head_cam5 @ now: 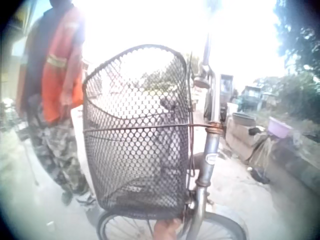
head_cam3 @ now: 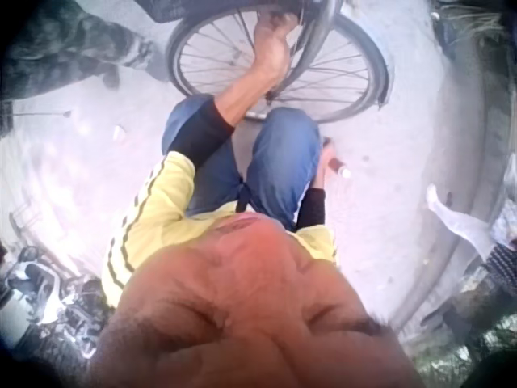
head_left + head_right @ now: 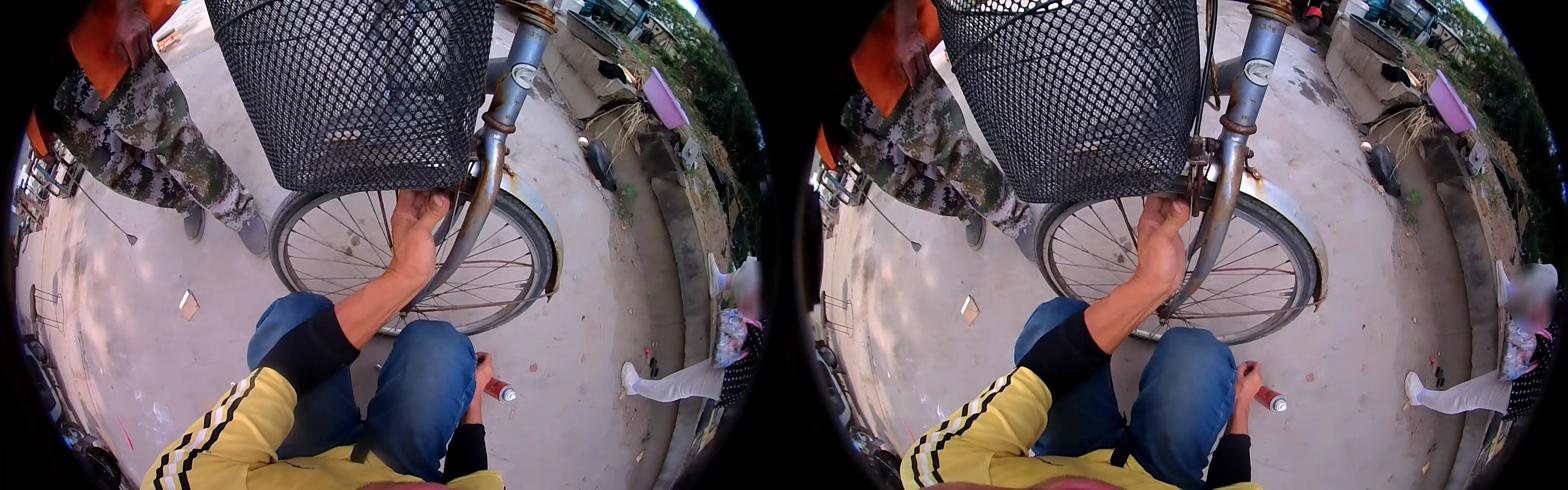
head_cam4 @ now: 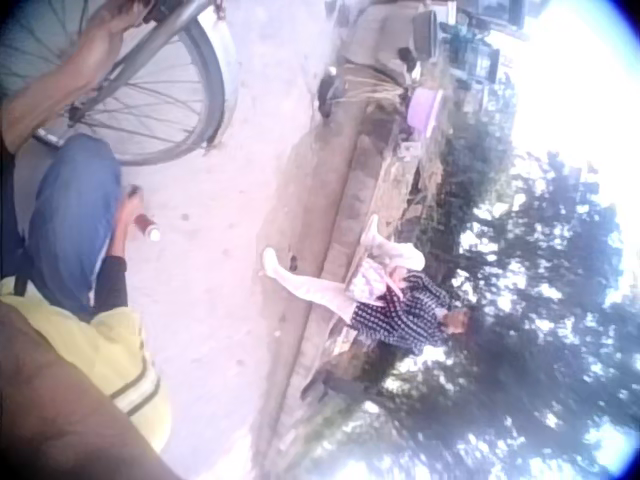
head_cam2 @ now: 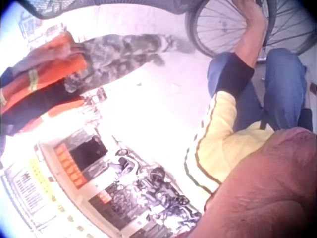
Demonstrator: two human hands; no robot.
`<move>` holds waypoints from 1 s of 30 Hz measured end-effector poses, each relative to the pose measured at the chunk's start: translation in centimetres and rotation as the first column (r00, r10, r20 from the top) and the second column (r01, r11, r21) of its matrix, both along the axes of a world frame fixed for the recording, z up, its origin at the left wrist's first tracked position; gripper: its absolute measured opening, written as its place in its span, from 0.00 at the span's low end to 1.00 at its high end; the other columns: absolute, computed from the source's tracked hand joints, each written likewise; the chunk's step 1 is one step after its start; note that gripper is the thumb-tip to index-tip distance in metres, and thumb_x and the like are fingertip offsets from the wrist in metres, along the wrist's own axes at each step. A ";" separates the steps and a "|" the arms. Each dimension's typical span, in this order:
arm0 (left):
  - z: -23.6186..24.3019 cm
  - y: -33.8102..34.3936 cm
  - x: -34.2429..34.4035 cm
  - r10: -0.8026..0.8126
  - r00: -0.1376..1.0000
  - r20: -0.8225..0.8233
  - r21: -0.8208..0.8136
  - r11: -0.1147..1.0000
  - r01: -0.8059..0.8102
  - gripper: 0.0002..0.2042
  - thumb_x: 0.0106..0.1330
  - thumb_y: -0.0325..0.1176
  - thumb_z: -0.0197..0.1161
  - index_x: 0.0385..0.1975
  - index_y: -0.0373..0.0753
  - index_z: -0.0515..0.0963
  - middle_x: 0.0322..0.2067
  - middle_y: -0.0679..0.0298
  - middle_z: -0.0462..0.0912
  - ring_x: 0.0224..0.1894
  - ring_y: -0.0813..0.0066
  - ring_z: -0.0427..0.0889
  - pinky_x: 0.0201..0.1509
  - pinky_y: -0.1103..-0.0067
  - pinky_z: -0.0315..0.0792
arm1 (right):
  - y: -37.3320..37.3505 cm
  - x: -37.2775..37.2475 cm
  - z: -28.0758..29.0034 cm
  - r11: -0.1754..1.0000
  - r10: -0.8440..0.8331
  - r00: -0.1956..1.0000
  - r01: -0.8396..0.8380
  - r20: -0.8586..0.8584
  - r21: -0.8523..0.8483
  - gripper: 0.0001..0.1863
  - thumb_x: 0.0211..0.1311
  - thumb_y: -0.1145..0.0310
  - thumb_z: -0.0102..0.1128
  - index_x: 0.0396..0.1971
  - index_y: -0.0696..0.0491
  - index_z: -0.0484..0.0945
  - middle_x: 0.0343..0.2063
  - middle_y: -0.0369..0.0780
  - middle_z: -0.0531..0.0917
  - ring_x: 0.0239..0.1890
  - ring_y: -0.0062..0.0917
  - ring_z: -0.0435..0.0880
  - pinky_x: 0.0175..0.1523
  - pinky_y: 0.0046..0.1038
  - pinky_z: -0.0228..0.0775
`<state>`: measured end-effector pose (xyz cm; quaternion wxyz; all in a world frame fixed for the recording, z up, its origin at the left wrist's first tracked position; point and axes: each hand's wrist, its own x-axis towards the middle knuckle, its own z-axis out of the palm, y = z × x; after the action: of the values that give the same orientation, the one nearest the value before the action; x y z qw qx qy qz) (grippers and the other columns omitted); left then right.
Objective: The person adjusts the brake cable tension at the handlebar lever and then routes the cable to the front wheel caliper. They thread the cable through the housing and secure it to the brake arm, ensuring the mechanism is connected.
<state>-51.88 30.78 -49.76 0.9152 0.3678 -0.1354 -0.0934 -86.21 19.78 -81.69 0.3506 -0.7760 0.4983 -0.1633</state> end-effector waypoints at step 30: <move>0.8 -1.2 -0.2 -0.111 0.993 -0.031 -0.122 0.987 0.106 0.20 0.72 0.32 0.68 0.59 0.35 0.71 0.48 0.63 0.82 0.51 0.75 0.78 0.60 0.73 0.70 | 9.6 30.3 41.1 0.733 0.389 0.692 0.167 0.608 -0.659 0.07 0.63 0.78 0.68 0.38 0.61 0.79 0.42 0.40 0.74 0.30 0.21 0.76 0.36 0.25 0.71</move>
<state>-52.07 29.57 -49.00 0.9317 0.3022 -0.1435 -0.1416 -55.94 29.40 -40.63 0.2214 -0.7525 0.1768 -0.5945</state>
